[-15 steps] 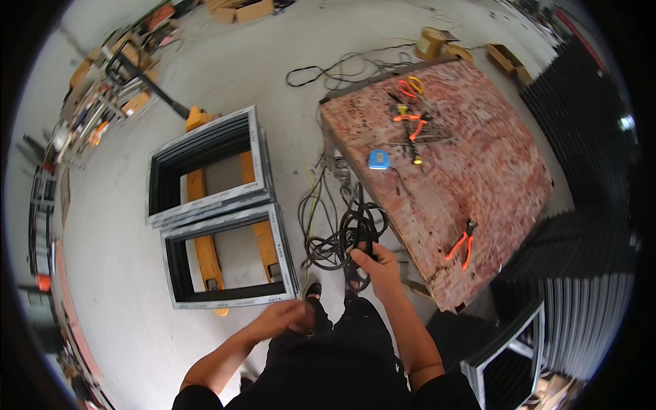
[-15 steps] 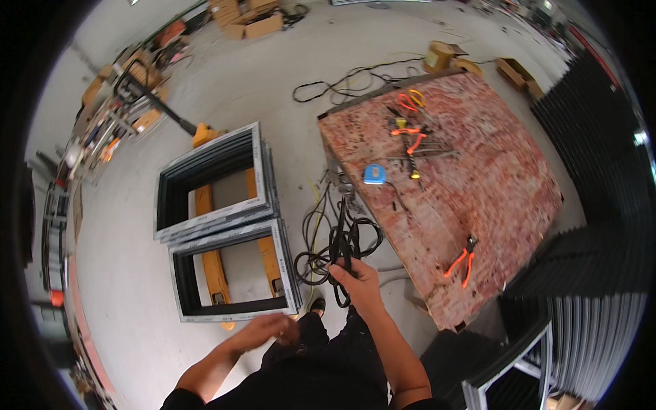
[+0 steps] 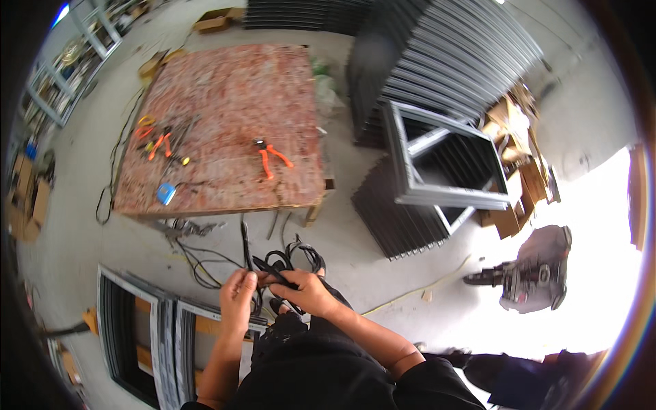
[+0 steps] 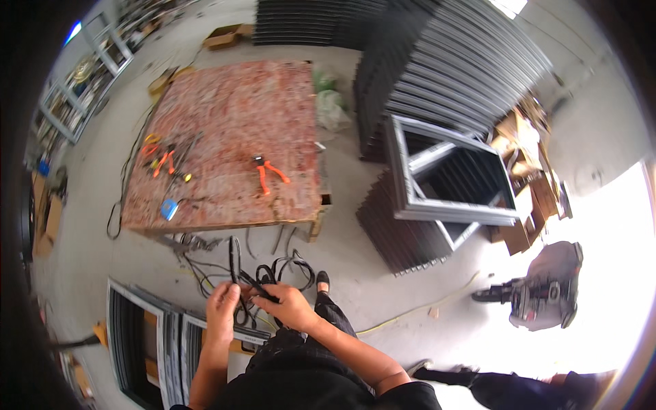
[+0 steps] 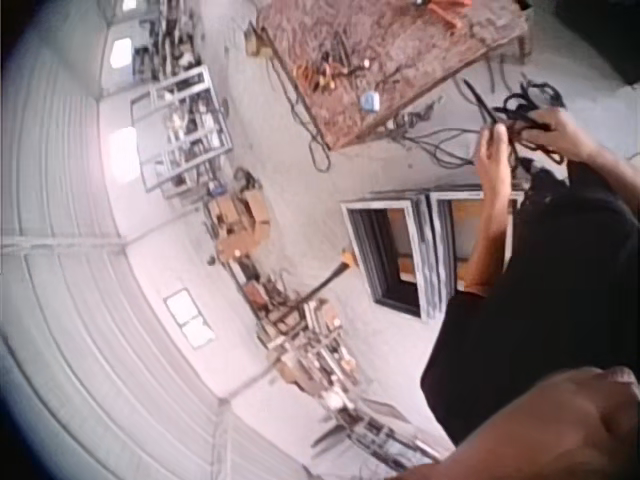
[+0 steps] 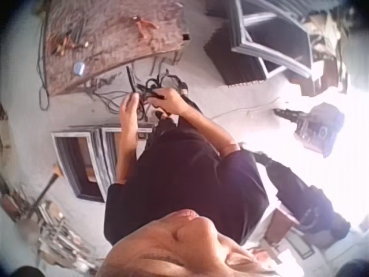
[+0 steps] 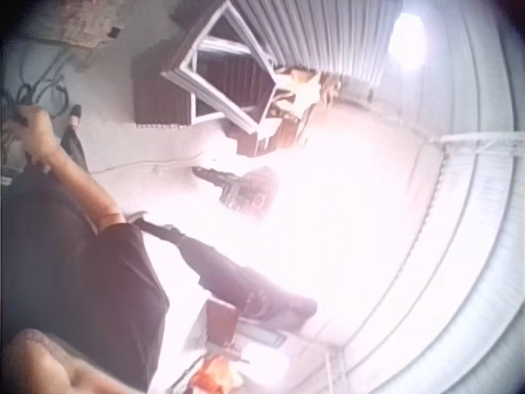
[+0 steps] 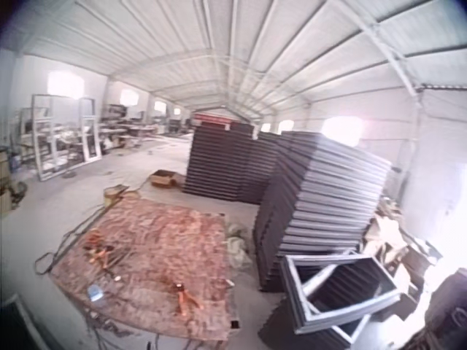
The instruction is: The person threads a black rubber gasket seal into the track of an aluminum window frame by hand and using a pair of pliers to seat and trim the material.
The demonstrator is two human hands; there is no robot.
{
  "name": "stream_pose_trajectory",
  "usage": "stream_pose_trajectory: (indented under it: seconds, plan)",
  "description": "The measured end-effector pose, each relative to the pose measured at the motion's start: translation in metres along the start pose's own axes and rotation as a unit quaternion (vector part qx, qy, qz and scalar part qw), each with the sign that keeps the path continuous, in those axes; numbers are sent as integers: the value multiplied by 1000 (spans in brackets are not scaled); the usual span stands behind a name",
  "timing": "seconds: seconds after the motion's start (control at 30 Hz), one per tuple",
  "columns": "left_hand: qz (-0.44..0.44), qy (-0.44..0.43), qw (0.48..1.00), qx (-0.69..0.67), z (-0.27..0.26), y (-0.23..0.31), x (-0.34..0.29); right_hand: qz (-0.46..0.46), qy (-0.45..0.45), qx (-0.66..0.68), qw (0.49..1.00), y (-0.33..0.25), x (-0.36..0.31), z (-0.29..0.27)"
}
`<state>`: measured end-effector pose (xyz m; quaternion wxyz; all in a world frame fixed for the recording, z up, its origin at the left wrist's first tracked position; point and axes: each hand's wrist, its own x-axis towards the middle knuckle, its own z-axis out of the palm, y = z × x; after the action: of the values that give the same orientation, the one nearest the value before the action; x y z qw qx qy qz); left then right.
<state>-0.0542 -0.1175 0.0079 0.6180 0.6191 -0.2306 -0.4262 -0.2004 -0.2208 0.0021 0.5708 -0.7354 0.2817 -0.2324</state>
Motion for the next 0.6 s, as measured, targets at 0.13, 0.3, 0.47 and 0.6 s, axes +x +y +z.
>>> stream_pose_trajectory:
  seconds: [0.13,0.3,0.47,0.6]
  plan:
    - [58,-39,990,-124,41,52,14,99,152,-61,982,26,-40,-61]
    - [99,-99,966,-219,74,121,18,158,362,-130,909,70,-91,-168]
    - [154,-298,900,-278,183,166,6,166,379,-100,905,104,-128,-259]
    - [138,-377,872,-282,300,178,0,17,213,-119,970,89,-121,-268]
